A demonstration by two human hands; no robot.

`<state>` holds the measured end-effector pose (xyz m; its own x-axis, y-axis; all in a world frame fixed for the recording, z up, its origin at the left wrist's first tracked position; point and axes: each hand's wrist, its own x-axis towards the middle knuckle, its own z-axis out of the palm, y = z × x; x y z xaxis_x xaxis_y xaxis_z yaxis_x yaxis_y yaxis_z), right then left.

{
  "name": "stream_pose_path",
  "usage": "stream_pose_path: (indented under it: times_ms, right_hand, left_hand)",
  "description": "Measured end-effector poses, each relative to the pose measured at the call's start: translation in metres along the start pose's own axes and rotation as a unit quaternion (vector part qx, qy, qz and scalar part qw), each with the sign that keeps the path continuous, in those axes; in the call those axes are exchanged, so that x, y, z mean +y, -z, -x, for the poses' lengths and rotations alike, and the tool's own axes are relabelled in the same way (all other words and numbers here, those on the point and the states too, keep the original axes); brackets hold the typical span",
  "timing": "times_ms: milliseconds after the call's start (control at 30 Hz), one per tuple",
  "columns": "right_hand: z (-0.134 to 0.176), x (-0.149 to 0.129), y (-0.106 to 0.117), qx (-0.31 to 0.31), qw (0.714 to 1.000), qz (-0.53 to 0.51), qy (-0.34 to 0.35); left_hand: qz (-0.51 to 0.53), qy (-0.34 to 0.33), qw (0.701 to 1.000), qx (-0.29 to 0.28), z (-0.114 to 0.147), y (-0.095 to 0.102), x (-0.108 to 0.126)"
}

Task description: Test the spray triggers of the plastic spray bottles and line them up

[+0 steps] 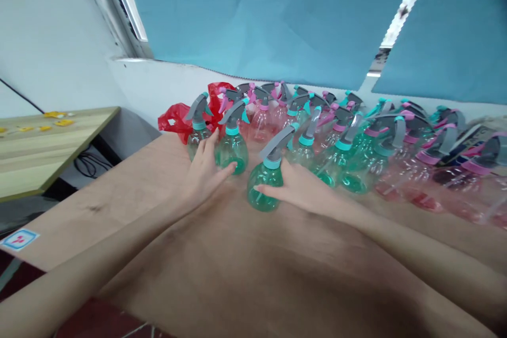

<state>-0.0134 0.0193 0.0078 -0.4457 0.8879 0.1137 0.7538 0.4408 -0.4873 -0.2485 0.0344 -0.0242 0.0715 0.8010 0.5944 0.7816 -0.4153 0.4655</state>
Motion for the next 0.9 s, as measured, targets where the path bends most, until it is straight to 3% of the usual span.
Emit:
stream_pose_path:
  times_ms: [100, 200, 400, 700, 900]
  right_hand:
    - [0.017, -0.007, 0.0, -0.009, 1.0, 0.014, 0.001]
    - [0.034, -0.009, 0.002, -0.011, 1.0, -0.002, 0.023]
    - [0.067, 0.004, 0.01, -0.032, 0.996, -0.054, 0.061]
    - [0.113, 0.039, 0.037, -0.066, 0.987, -0.061, 0.134]
    - [0.137, 0.089, 0.049, -0.045, 0.994, -0.046, 0.089]
  left_hand:
    - [0.04, 0.015, 0.998, -0.036, 0.024, 0.008, 0.02]
    - [0.11, 0.037, 0.986, -0.116, 0.039, 0.012, 0.056]
    - [0.181, 0.019, 0.963, -0.199, 0.035, -0.004, 0.126]
    - [0.24, -0.007, 0.948, -0.207, 0.032, -0.049, 0.194]
    - [0.281, -0.022, 0.941, -0.185, 0.03, -0.084, 0.222]
